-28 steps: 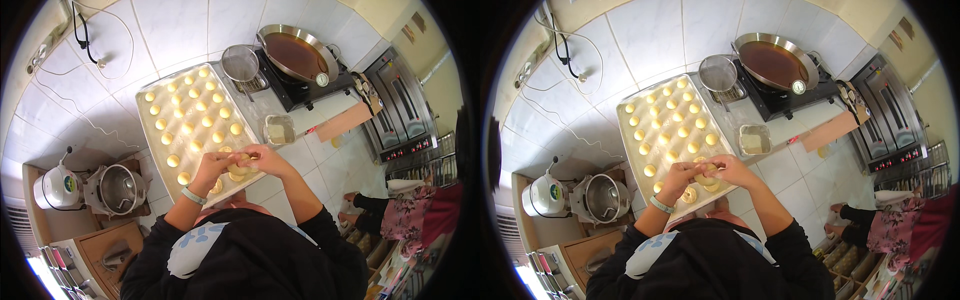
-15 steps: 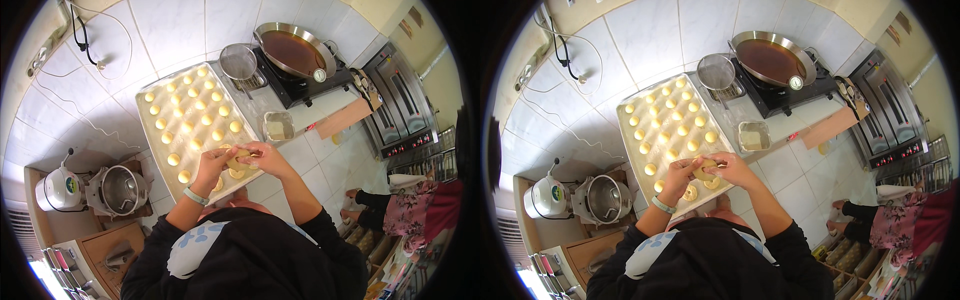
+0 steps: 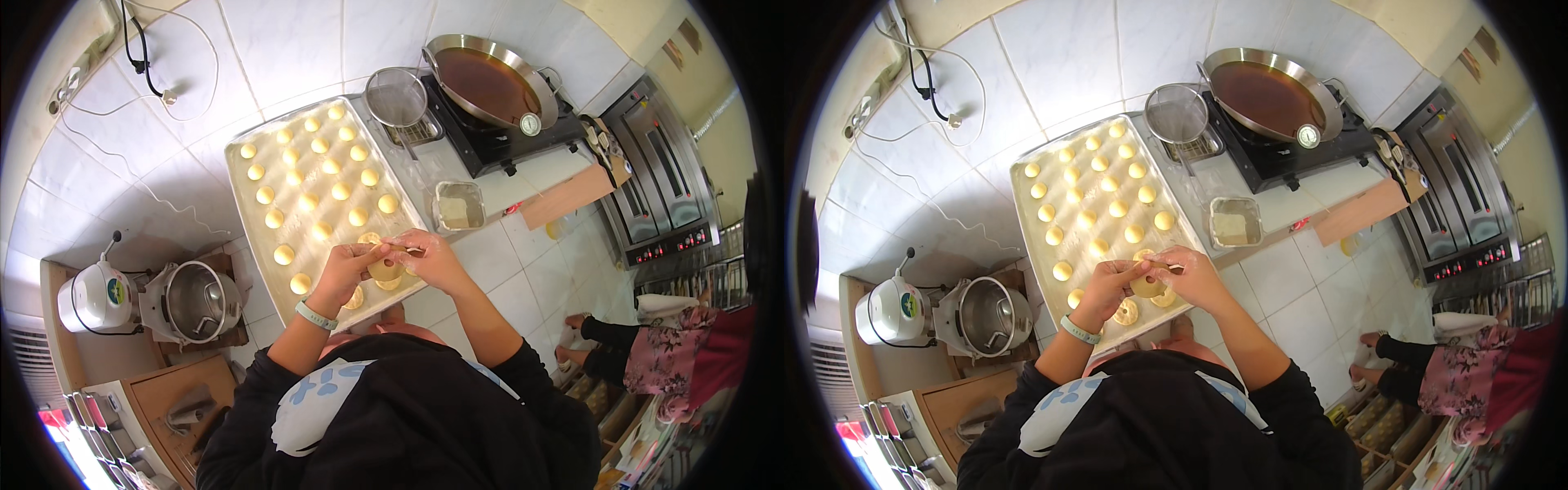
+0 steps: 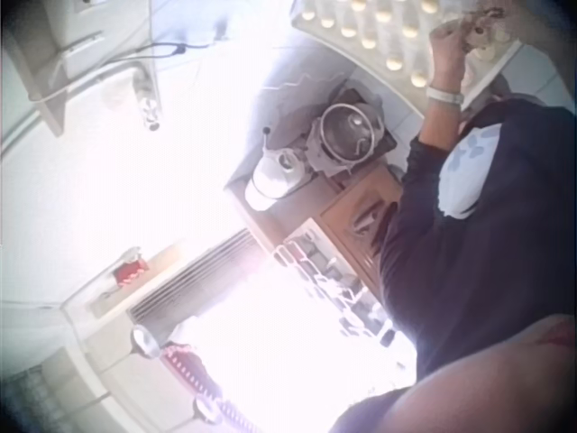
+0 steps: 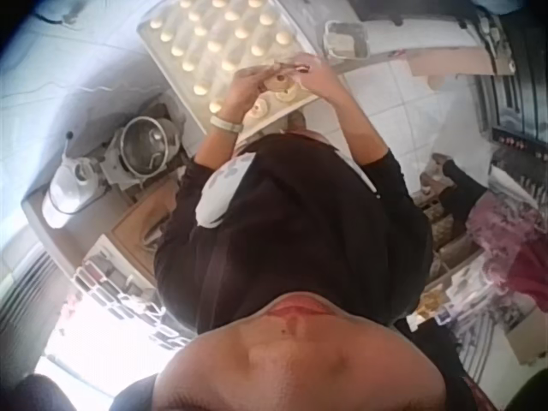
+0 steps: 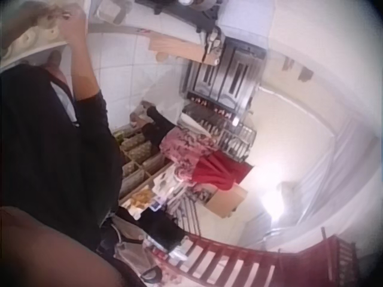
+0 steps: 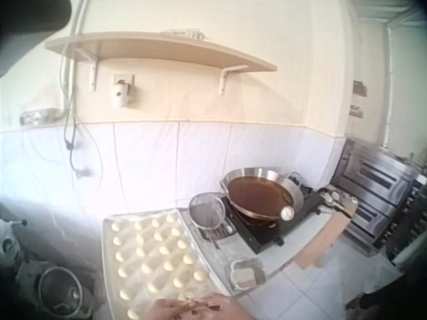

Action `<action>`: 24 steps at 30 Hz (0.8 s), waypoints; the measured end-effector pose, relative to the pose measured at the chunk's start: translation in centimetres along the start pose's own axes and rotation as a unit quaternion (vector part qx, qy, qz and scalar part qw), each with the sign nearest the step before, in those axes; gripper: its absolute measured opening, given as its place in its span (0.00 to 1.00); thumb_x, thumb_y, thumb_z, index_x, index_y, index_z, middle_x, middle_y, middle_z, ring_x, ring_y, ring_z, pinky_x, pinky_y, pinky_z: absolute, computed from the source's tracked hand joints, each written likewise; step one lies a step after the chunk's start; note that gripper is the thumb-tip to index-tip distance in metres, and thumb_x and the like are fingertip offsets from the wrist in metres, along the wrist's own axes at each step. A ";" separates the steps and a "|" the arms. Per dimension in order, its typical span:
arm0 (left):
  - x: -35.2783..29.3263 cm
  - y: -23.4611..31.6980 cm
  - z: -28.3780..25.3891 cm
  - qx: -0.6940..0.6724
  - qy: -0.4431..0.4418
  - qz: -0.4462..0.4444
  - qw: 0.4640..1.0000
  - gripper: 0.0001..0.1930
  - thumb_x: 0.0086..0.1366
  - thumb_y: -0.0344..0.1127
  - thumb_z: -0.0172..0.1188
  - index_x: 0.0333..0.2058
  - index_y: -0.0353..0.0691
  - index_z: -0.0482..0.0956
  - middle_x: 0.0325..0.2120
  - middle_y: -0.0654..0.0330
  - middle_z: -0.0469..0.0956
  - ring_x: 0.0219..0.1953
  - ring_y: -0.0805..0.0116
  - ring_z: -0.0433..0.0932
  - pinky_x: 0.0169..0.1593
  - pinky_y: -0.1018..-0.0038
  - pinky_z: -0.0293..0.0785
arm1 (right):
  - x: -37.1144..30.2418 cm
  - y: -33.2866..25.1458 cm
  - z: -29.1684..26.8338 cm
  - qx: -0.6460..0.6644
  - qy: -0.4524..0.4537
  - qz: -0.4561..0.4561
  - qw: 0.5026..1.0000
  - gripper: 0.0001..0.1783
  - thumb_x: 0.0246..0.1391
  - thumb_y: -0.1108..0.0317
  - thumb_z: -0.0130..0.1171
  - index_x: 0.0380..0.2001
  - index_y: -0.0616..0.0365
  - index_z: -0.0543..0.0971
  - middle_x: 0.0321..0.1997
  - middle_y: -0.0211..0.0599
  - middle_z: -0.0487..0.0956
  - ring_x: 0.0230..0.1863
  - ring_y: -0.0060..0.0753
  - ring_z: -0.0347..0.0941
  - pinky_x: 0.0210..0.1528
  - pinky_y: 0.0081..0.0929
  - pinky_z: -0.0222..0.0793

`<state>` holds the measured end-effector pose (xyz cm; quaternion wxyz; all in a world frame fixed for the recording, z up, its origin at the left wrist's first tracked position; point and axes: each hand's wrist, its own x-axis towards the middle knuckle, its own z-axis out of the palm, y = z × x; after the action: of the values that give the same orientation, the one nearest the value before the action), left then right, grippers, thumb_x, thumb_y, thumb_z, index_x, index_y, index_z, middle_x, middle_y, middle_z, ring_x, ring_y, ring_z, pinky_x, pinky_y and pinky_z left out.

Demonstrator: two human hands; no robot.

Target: The person prepares balls of dough on a metal tray, using their hands to flatten and shape them one by one.

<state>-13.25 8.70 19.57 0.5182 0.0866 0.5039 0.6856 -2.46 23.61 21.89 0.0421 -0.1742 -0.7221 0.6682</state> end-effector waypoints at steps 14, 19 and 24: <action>0.2 -1.9 -0.3 -0.094 0.078 0.044 0.992 0.19 0.58 0.36 0.62 0.40 0.24 0.74 0.33 0.55 0.78 0.33 0.70 0.79 0.36 0.79 0.75 | 2.5 1.9 0.5 0.082 -0.058 0.047 0.994 0.19 0.49 0.70 0.62 0.45 0.66 0.76 0.37 0.35 0.79 0.35 0.21 0.76 0.38 0.19 0.72; -0.2 -3.4 -1.0 -0.073 0.135 0.100 0.983 0.17 0.61 0.34 0.59 0.44 0.27 0.73 0.40 0.54 0.76 0.42 0.69 0.76 0.47 0.75 0.73 | 4.8 5.6 -0.8 0.135 -0.093 0.132 0.978 0.15 0.48 0.72 0.61 0.41 0.67 0.77 0.34 0.33 0.80 0.34 0.21 0.75 0.38 0.21 0.71; -2.2 -3.6 -3.3 -0.094 0.227 0.147 0.958 0.16 0.62 0.32 0.57 0.46 0.28 0.71 0.44 0.55 0.75 0.48 0.65 0.73 0.52 0.71 0.70 | 8.8 12.1 -5.9 0.008 0.021 0.144 0.989 0.14 0.48 0.75 0.59 0.40 0.68 0.76 0.37 0.34 0.79 0.35 0.23 0.75 0.37 0.21 0.70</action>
<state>-12.16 4.76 16.06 0.2896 -0.0471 0.5236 0.7998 -6.59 32.47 9.18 -0.0382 -0.2903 -0.6827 0.6694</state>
